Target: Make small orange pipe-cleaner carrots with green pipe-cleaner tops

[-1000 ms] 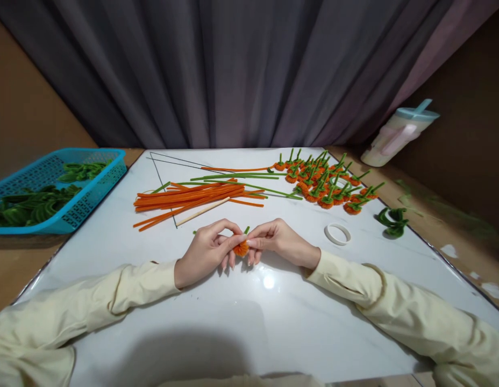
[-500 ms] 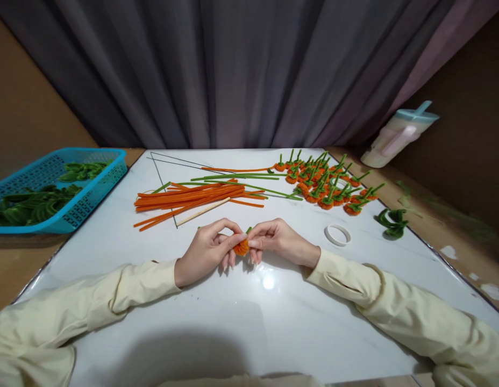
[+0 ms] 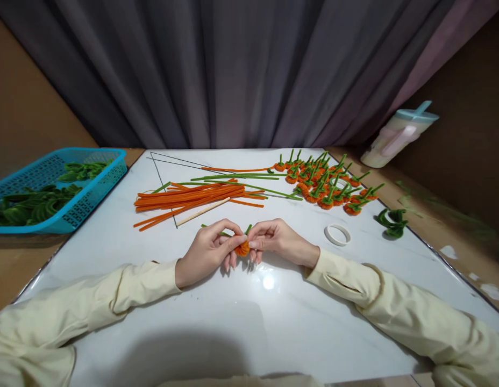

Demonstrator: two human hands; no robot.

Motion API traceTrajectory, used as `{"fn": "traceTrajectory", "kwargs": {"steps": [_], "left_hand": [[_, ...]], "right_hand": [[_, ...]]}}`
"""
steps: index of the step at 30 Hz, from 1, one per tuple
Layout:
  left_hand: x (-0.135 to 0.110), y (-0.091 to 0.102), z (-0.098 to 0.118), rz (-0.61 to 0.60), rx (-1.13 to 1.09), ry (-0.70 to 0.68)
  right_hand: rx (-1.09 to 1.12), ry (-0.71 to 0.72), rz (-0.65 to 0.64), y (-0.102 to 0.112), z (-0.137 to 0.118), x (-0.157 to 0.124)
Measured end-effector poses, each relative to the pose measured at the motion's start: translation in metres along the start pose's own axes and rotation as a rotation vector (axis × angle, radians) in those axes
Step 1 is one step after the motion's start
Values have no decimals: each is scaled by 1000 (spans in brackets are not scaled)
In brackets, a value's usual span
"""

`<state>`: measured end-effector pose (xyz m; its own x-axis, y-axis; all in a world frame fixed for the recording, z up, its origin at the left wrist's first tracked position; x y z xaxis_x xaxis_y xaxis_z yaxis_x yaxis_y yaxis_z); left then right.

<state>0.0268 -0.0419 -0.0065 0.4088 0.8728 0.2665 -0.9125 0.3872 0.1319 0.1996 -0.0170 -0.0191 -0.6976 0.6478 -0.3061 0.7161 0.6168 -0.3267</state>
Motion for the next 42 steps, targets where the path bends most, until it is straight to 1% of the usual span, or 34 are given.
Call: {"fn": "traceTrajectory", "kwargs": {"steps": [12,21,24,27,28,29,31,33,34,36,37,39,42], "left_hand": [[-1,-1,-1,0,21,-39],[-2,-1,-2,-22,16,-21],[-1,-1,-3,-26,-14,-9],[0,0,-2,0,-63,-11],[0,1,-1,23,-74,-33],[1,2,-1,51,-83,-74],[1,3,1,102,-95,-186],[1,4,1,107,-109,-277],[1,3,0,91,-119,-302],[-1,3,-1,51,-143,-317],[-1,3,-2,36,-156,-315],[-1,3,-3,35,-180,-297],[2,5,-2,86,-234,-220]], "right_hand": [[-15,-4,17,1,1,1],[-43,-14,51,-3,2,0],[-64,-13,65,-4,2,0],[-67,15,57,-3,1,1],[-74,44,72,-3,1,1],[-96,94,116,-3,0,0],[-236,261,278,-2,-2,-3],[-495,486,442,-4,-3,-8],[-640,596,493,-5,-3,-10],[-882,763,526,-7,-1,-13],[-964,815,526,-8,0,-13],[-1056,851,517,-8,3,-13],[-1068,806,487,-5,5,-10]]}}
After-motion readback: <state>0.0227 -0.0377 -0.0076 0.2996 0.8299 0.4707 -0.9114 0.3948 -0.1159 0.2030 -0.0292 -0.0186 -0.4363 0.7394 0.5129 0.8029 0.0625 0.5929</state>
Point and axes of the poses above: each hand's wrist, its own x-axis towards the middle knuckle, its own y-axis out of the back of the hand, z = x × y, the point moved 1 cm from there along x, towards the middle knuckle, and after that the axes turned 13 degrees about -y, right-handed, at the moved point
